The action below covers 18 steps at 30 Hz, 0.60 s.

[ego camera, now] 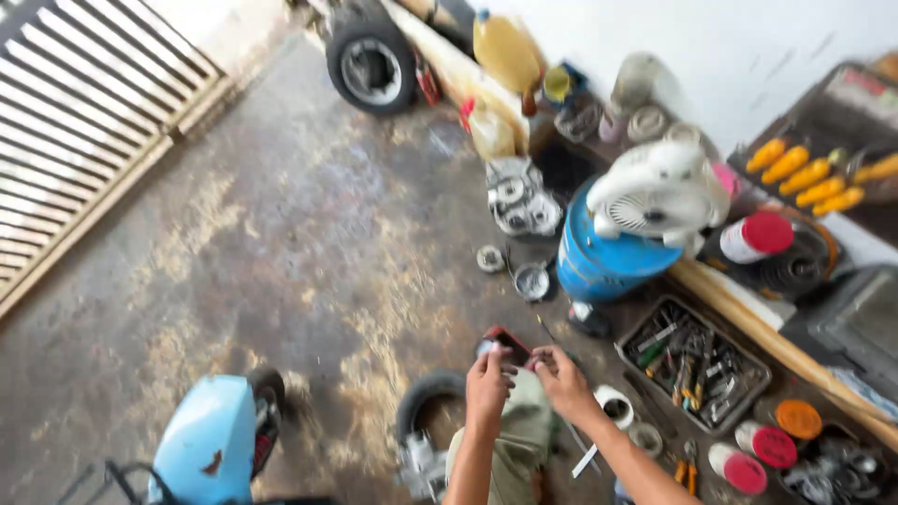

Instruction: Disassembling and cleaning motorcycle engine components on a workshop floor

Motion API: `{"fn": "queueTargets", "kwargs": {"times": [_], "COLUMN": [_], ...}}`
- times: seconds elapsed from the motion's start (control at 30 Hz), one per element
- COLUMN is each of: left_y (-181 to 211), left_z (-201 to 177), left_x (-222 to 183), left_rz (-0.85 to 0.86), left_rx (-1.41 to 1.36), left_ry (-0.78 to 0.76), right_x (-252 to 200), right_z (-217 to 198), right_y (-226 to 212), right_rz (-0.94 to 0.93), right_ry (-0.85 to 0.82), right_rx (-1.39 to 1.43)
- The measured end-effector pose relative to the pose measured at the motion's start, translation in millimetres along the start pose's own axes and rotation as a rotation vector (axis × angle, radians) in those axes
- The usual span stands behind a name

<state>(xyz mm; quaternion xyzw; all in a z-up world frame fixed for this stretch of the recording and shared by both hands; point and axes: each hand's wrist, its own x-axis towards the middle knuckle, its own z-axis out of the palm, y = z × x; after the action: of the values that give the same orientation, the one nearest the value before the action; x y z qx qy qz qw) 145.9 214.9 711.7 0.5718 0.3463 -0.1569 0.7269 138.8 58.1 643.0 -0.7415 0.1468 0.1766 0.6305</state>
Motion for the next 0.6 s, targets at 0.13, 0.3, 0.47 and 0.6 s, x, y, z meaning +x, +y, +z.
{"fn": "queueTargets", "kwargs": {"times": [0.13,0.3,0.47,0.6], "left_y": [62.6,94.8,148.1,168.4], "left_z": [-30.3,-97.9,-115.8,-95.8], "left_x": [44.8,201.7,432.3,543.0], "left_rz": [0.003,-0.158,-0.062,0.102], "left_rx": [-0.027,0.019,0.653,1.181], "left_ry": [-0.045,-0.107,-0.250,-0.449], "right_x": [49.5,155.0,309.2,387.9], "right_z": [23.6,85.7,148.8,187.5], "right_y": [-66.2,-82.5,-56.8,-71.4], "right_rz": [-0.027,-0.017,0.202,0.333], "right_ry": [-0.019,0.039,0.339,0.534], "right_rx": [-0.101,-0.144,-0.130,0.233]}}
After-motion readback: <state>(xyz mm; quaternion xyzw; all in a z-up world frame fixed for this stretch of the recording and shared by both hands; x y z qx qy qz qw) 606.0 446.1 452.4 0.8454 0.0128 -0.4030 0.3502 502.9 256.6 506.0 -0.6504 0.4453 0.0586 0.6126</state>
